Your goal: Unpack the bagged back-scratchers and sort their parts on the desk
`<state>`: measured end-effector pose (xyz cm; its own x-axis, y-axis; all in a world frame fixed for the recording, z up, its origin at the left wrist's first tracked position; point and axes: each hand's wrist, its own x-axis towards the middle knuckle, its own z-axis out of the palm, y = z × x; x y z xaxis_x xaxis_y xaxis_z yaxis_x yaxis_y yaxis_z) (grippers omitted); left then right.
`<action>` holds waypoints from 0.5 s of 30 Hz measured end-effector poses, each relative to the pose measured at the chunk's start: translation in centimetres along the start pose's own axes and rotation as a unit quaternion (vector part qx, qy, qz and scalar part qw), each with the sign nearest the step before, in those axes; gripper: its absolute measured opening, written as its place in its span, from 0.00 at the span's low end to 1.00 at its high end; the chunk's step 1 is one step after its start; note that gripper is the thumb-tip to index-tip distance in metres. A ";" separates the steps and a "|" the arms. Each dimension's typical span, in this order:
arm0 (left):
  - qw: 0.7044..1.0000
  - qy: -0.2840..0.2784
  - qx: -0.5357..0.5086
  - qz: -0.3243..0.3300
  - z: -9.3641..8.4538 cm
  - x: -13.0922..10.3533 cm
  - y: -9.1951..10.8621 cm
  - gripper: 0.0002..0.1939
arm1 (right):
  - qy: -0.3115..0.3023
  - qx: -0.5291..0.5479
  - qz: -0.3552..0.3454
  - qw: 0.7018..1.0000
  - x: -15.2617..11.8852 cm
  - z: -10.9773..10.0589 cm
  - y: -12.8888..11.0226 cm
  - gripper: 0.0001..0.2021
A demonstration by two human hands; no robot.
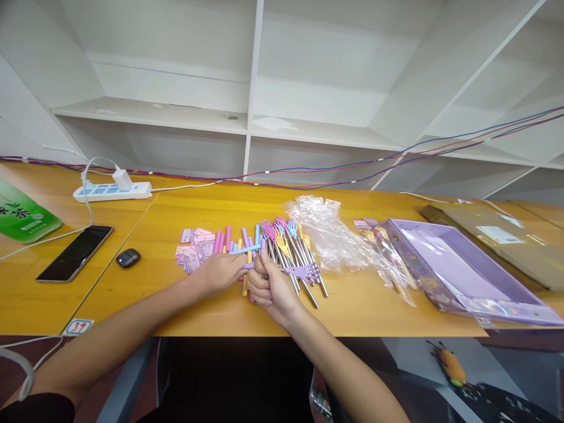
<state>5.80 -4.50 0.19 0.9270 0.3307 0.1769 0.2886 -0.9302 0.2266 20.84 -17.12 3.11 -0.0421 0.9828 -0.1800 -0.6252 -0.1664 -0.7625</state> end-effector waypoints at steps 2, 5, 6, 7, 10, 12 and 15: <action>0.999 -0.024 -0.023 -0.002 -1.0 -0.2 0.7 0.16 | -0.012 -0.027 0.005 1.000 -1.0 0.0 -0.4 0.33; 0.989 -0.079 -0.122 0.013 -2.9 -1.0 2.7 0.19 | -0.044 -0.080 0.011 0.996 -3.4 0.3 -1.4 0.32; 0.981 -0.098 -0.162 0.028 -3.7 -1.5 3.5 0.19 | -0.058 -0.102 0.015 0.993 -4.5 0.5 -1.8 0.31; 0.975 -0.109 -0.192 0.040 -4.5 -1.9 4.4 0.20 | -0.075 -0.124 0.025 0.989 -5.6 0.7 -2.3 0.30; 0.937 -0.170 -0.295 0.082 -6.6 -3.6 6.6 0.20 | -0.128 -0.204 0.091 0.966 -9.4 1.8 -3.3 0.29; 0.886 -0.245 -0.384 0.082 -7.4 -4.9 7.7 0.21 | -0.122 -0.269 0.128 0.947 -11.6 2.3 -3.2 0.30; 0.763 -0.389 -0.513 0.059 -6.9 -6.9 8.4 0.23 | -0.133 -0.313 0.122 0.932 -13.4 1.9 -1.5 0.32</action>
<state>0.22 -13.53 7.48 0.9090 -0.3113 -0.2773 0.2222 -0.2010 0.9541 20.84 -29.92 7.82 -0.3685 0.8803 -0.2987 0.0015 -0.3207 -0.9472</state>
